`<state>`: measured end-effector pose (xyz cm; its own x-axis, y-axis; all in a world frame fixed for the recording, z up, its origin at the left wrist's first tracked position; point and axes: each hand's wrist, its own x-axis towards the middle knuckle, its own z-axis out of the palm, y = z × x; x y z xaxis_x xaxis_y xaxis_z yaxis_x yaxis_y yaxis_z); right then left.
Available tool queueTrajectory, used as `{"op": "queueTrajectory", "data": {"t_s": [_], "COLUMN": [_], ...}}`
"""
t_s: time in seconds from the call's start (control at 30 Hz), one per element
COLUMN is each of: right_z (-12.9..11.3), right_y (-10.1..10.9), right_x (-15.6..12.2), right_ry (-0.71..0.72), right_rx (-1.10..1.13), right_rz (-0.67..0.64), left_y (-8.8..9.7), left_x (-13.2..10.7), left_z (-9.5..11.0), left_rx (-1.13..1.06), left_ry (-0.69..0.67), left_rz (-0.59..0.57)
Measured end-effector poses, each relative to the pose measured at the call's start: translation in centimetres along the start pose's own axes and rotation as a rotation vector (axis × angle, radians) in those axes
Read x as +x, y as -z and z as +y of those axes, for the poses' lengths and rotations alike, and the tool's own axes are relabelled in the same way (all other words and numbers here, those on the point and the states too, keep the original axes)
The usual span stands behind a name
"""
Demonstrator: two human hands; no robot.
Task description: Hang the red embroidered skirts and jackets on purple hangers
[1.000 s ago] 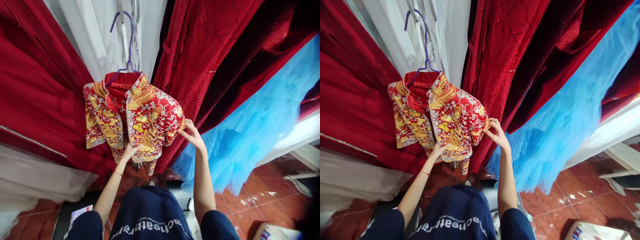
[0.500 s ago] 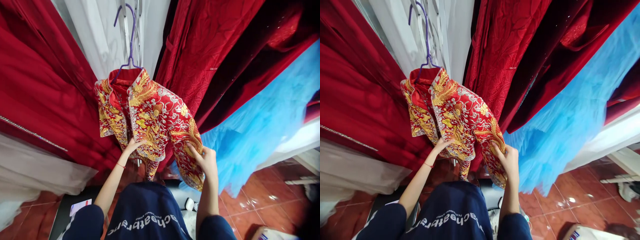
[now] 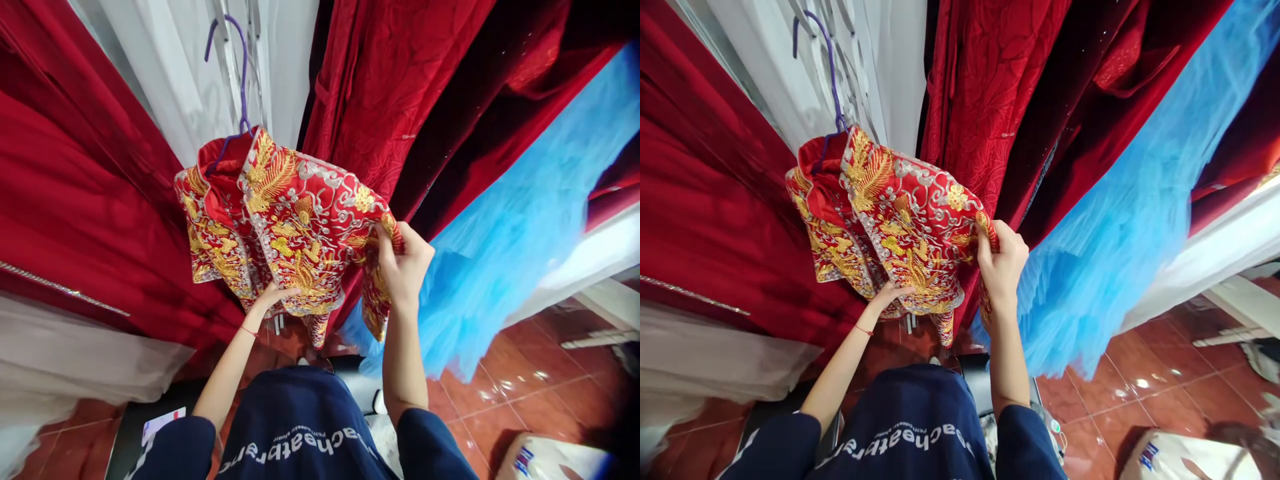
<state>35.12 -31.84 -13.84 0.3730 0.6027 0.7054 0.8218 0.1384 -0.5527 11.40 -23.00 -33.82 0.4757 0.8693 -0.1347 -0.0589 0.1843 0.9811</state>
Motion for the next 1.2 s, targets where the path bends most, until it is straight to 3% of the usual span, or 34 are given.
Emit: {"op": "queueTrajectory", "data": {"t_s": [0.13, 0.27, 0.37, 0.5, 0.6, 0.73, 0.87, 1.0, 1.03, 1.07, 1.1, 1.2], "right_z": [-1.5, -2.1, -1.2, 0.4, 0.9, 2.0, 4.4, 5.6, 5.6, 5.5, 5.3, 4.9], "right_y": [0.7, -0.9, -2.4, -2.8, -3.2, -4.3, -5.3, -7.1, -7.9, -8.8, -9.9, -13.8], "right_x": [-0.8, -3.3, -4.6, -5.1, -5.1, -4.1, -3.4, -7.5, -9.3, -11.3, -13.4, -18.8], "right_ry": [0.084, 0.172, 0.116, 0.062, 0.062, -0.064, -0.144, -0.204, -0.244, -0.302, -0.375, -0.468], "right_rx": [-0.081, -0.203, -0.222, -0.213, -0.223, -0.272, -0.339, -0.212, -0.098, 0.070, 0.256, 0.447], "right_rz": [0.049, 0.151, 0.087, 0.156, 0.092, 0.014, 0.030, 0.199, 0.161, -0.009, -0.282, -0.669], "left_y": [-0.6, -1.0, -1.3, -1.3, -0.8, 0.2, 0.9, 1.5, 1.7, 2.1, 2.6, 5.1], "left_x": [1.2, 2.6, 3.6, 5.3, 6.9, 8.4, 8.3, 5.7, 4.6, 3.3, 2.0, -2.2], "left_z": [-0.5, -1.7, -2.8, -3.9, -4.0, -3.5, -3.4, -5.3, -6.2, -7.2, -8.3, -11.8], "left_rx": [-0.031, -0.074, -0.120, -0.190, -0.225, -0.230, -0.225, -0.282, -0.305, -0.331, -0.359, -0.463], "left_ry": [-0.005, -0.002, -0.016, -0.076, -0.115, -0.145, -0.119, -0.068, -0.048, -0.019, 0.021, 0.191], "left_rz": [0.009, 0.060, 0.111, 0.217, 0.299, 0.392, 0.425, 0.412, 0.405, 0.402, 0.401, 0.424]}}
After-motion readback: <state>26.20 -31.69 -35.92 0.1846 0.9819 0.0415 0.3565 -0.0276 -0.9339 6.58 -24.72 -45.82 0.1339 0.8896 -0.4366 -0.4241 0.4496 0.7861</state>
